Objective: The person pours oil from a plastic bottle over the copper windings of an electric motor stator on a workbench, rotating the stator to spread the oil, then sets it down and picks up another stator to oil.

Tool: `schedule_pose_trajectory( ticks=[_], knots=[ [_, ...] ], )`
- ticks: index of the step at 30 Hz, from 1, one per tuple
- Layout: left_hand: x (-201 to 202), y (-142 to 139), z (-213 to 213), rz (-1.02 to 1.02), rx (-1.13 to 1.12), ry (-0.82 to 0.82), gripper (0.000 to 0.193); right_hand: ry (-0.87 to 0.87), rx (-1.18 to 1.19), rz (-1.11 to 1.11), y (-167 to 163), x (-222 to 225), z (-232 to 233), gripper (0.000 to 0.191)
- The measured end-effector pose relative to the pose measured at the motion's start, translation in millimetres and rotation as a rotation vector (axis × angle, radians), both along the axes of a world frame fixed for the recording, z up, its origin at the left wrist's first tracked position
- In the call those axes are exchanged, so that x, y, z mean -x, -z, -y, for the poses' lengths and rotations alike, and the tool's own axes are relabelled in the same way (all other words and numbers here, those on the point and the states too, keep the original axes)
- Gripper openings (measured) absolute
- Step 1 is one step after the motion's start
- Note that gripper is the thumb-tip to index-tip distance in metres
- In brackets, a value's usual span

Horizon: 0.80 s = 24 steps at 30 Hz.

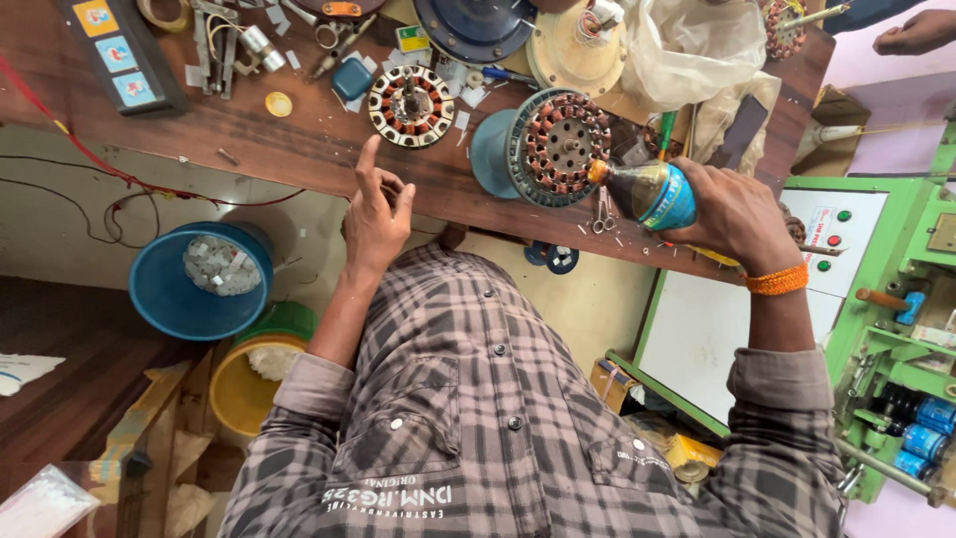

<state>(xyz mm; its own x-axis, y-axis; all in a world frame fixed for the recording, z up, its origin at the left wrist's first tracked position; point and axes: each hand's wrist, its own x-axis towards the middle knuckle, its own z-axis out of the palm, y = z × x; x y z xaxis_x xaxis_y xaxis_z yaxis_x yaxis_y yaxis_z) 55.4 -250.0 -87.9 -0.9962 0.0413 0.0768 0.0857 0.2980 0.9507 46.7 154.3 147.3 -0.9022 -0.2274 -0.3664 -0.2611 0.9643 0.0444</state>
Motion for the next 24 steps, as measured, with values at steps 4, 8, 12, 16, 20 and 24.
schedule_pose_trajectory(
  ticks=[4,8,12,16,20,24],
  knots=[
    [2.2,2.1,8.5,-0.003,-0.008,0.006,0.082,0.012,-0.029,-0.008,-0.2,-4.9,13.9,0.087],
    [3.6,5.3,16.4,0.026,-0.01,0.018,0.082,0.007,-0.041,-0.038,-0.5,-9.3,25.1,0.084],
    [5.2,7.0,24.9,0.023,-0.019,0.027,0.083,-0.013,-0.034,-0.042,1.6,-11.8,35.1,0.085],
    [7.1,5.8,31.6,0.016,-0.011,0.031,0.083,-0.048,-0.022,-0.048,4.8,-8.8,45.0,0.09],
    [9.6,4.7,39.1,0.031,-0.013,0.037,0.082,-0.055,-0.046,-0.048,2.7,-6.8,53.8,0.094],
    [9.3,5.3,45.2,0.026,-0.009,0.029,0.083,-0.075,-0.096,-0.041,2.2,-2.5,60.5,0.097]
  ],
)
